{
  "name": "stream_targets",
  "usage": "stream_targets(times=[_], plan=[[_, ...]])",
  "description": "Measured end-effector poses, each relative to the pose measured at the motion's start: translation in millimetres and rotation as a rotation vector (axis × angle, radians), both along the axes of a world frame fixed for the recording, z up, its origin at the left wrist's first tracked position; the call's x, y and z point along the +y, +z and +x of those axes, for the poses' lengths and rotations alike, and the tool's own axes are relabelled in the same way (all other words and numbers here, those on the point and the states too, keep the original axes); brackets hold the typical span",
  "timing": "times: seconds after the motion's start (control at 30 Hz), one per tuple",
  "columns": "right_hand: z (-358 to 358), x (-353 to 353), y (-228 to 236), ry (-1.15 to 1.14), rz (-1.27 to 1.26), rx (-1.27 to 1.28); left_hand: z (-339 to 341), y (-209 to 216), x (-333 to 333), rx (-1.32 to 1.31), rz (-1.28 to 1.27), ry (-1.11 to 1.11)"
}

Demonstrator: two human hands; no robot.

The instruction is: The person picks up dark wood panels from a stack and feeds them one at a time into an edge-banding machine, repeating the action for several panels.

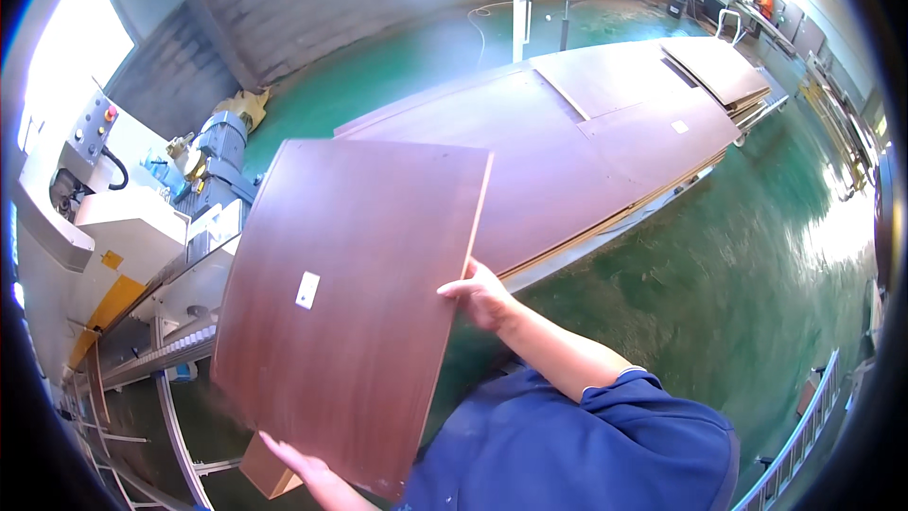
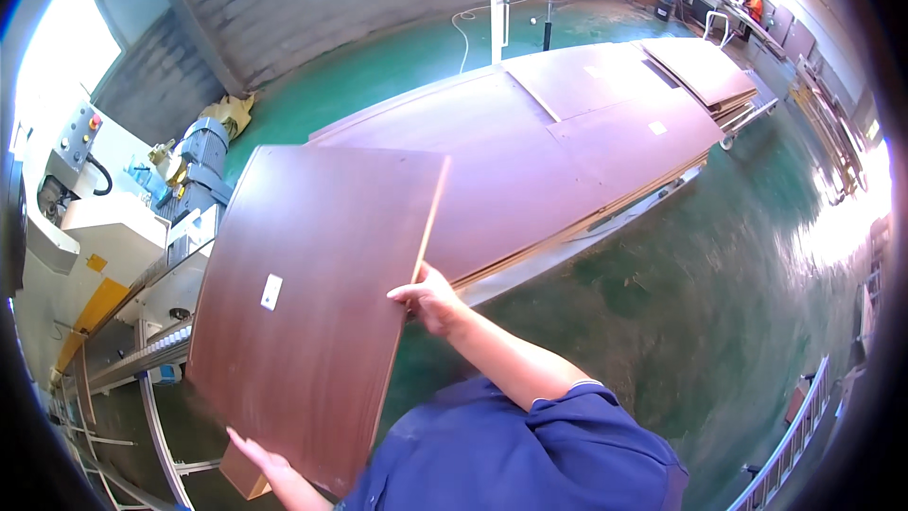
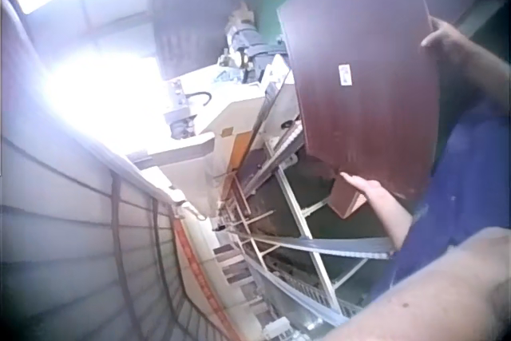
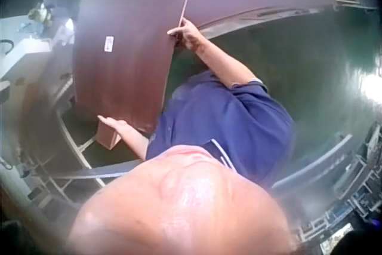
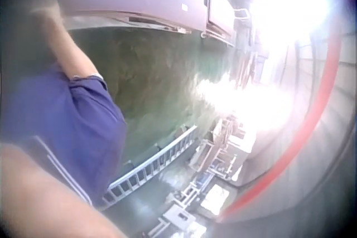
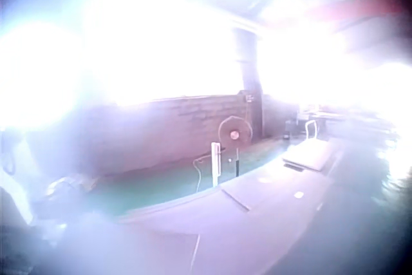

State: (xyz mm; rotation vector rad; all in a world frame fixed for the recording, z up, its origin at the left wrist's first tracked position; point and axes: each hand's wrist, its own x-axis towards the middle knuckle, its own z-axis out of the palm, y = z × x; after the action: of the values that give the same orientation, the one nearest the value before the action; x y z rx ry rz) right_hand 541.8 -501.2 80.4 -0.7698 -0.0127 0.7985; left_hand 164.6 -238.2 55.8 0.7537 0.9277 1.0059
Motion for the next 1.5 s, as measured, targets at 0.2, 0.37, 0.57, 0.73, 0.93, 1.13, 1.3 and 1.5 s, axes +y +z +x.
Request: stream_targets(times=[0.2,0.37,0.57,0.73,0.93,1.13,1.3,1.5], plan=[[45,-118,5,-0.324,0.072,-0.041,146,16,-24,-0.044,-0.101,-0.314],[105,-228,-10,-0.545,0.082,-0.041,286,1,-70,0.039,-0.090,-0.524],[203,-374,-17,-0.753,0.068,-0.077,474,-1,-197,0.112,-0.027,-0.648],[281,-477,-18,-0.879,-0.024,-0.064,603,4,-298,0.171,-0.085,-0.732],[356,-565,-23,-0.969,-0.071,-0.093,721,39,-400,0.274,-0.153,-0.809],[419,-610,-22,-0.902,-0.149,-0.130,779,34,-432,0.460,-0.073,-0.915],[420,-685,-23,-0.866,-0.966,0.044,789,31,-421,0.982,0.530,-0.782],[428,-654,-28,-0.949,-1.478,-0.797,782,-29,-451,0.918,1.044,-0.894]])
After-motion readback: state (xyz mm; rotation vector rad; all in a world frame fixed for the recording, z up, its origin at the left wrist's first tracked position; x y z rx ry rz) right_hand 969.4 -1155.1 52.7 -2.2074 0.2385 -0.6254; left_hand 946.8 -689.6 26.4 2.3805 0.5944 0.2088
